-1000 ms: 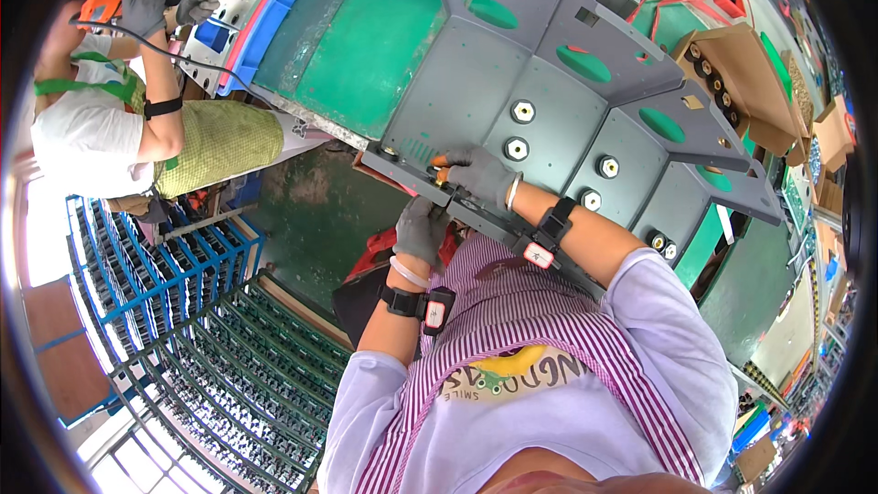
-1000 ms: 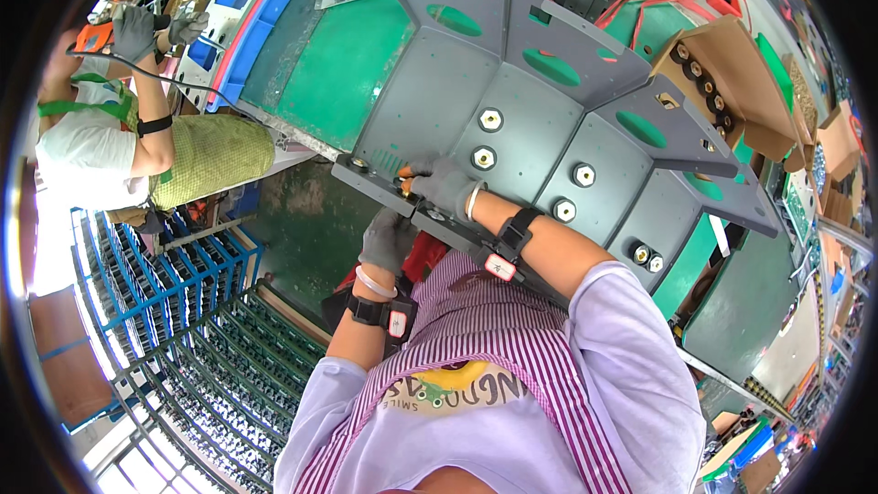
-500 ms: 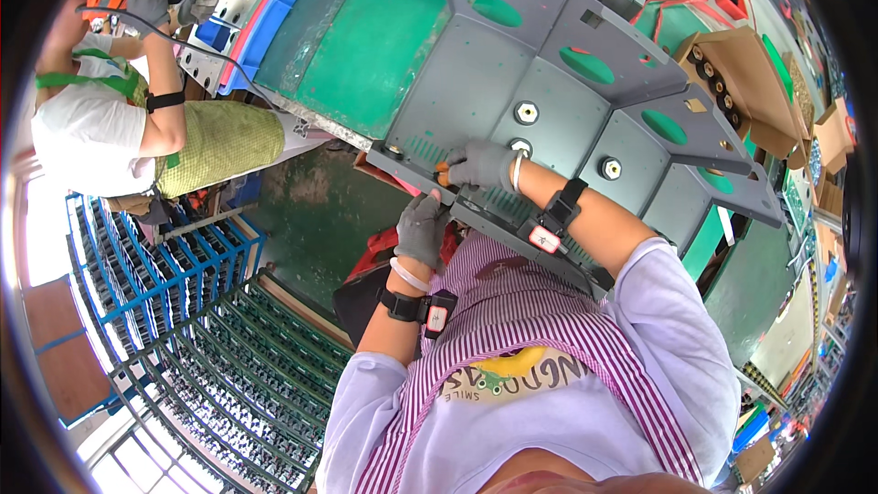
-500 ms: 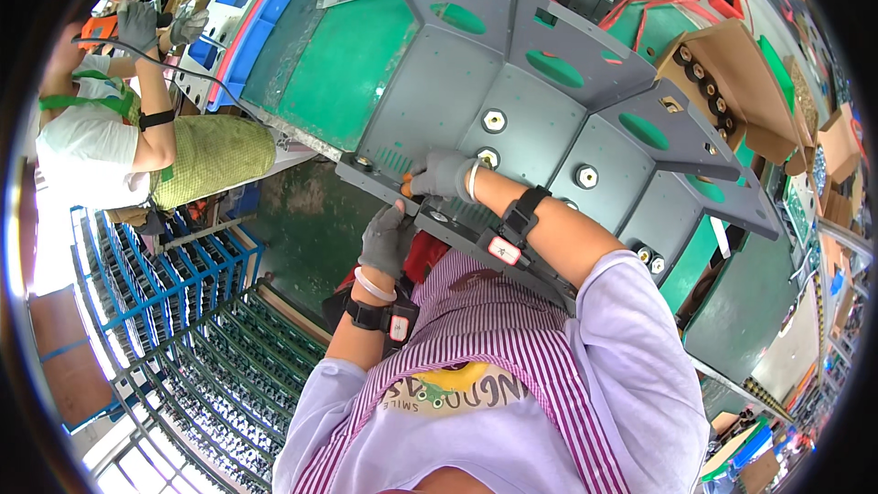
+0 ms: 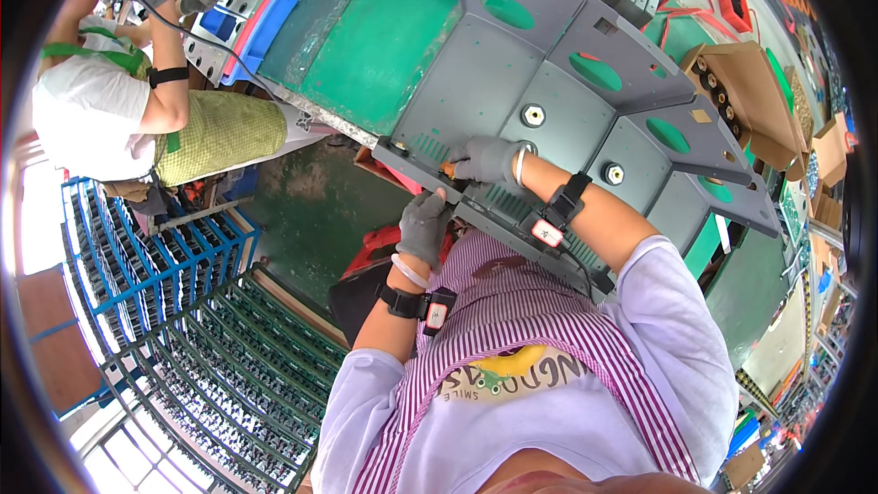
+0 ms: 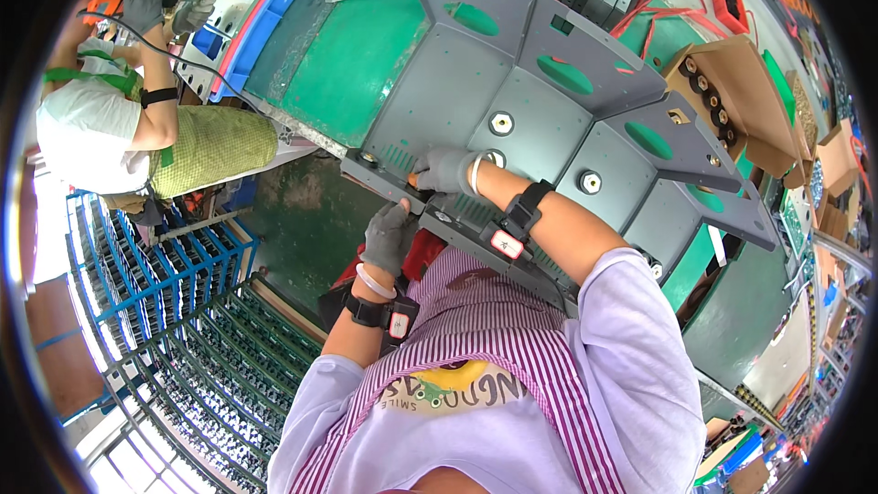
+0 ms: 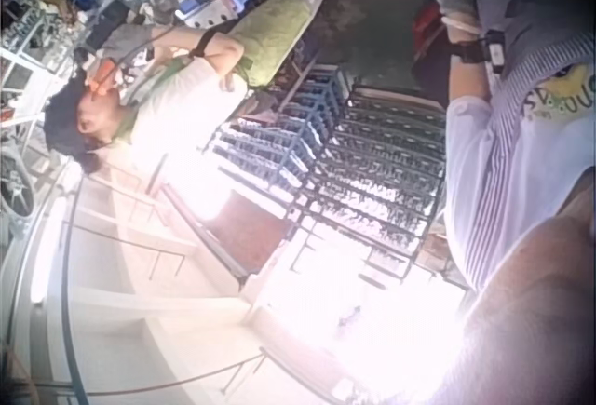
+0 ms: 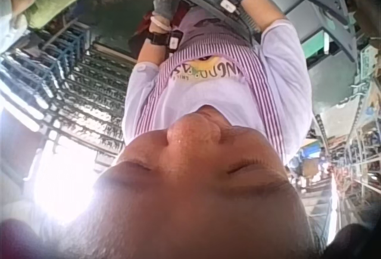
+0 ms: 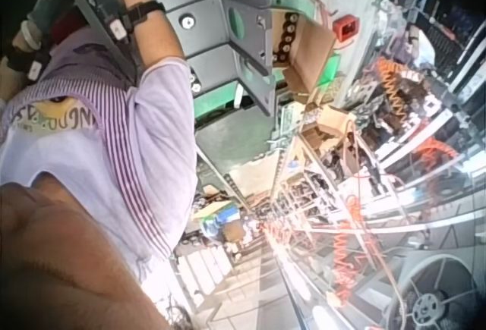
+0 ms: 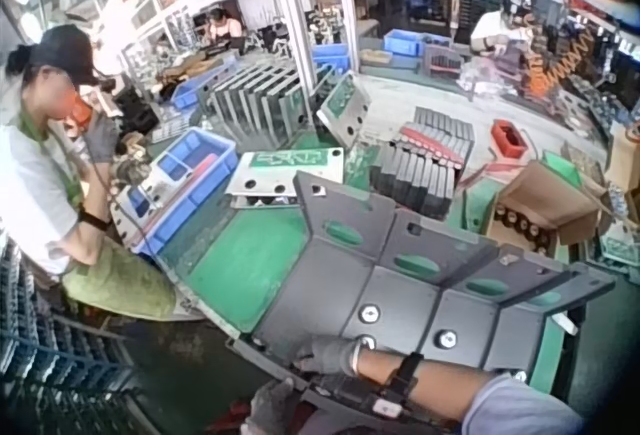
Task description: Manually assemble and secure components onto metal inverter chassis frames using screws and a power driver.
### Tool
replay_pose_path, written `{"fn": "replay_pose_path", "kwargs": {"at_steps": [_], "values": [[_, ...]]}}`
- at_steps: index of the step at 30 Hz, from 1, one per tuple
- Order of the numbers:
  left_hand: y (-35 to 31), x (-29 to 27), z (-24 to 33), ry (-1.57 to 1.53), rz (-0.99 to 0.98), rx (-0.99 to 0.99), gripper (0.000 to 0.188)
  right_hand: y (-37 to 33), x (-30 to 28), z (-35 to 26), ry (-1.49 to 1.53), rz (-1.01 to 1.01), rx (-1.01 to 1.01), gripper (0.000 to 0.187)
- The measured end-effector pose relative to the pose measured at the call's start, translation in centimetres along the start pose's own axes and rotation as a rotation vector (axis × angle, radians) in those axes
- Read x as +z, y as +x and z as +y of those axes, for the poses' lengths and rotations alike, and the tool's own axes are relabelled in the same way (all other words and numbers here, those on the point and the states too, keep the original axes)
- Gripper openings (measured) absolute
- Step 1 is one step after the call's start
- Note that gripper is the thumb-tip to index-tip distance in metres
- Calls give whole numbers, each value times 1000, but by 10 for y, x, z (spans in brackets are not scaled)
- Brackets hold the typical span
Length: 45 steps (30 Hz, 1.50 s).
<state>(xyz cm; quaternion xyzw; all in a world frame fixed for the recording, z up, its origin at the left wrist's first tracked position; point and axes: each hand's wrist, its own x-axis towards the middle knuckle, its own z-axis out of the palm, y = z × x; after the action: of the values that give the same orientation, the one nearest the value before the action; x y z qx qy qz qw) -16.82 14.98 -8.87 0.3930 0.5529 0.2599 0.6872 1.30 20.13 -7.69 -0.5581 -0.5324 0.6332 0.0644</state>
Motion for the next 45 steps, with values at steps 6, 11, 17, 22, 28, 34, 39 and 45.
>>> {"fn": "replay_pose_path", "kwargs": {"at_steps": [6, 11, 17, 22, 28, 34, 39, 45], "values": [[-5, 1, 6, 437, -3, 296, 24, 5, -1, 0, 96, -23, 2, 32], [0, -7, 2, 1058, -33, 574, 26, 6, 1, 7, 107, 14, -101, 34], [4, -1, -3, 32, -27, 84, 32, 2, -2, 5, 269, -33, -46, 36], [2, -3, -1, 264, -68, 151, 32, 6, 1, 8, 203, 11, -79, 34], [1, -2, -4, 453, 0, 261, 29, 12, 2, 18, 392, -75, -54, 33], [3, 0, -9, 385, 69, 310, 9, 8, 4, 13, 228, -24, -134, 32], [3, -1, -12, 346, 64, 357, 13, 3, 0, 0, 159, 44, -142, 29], [7, -9, -17, 544, 25, 416, 17, 18, 6, -3, -450, 127, -219, 37]]}}
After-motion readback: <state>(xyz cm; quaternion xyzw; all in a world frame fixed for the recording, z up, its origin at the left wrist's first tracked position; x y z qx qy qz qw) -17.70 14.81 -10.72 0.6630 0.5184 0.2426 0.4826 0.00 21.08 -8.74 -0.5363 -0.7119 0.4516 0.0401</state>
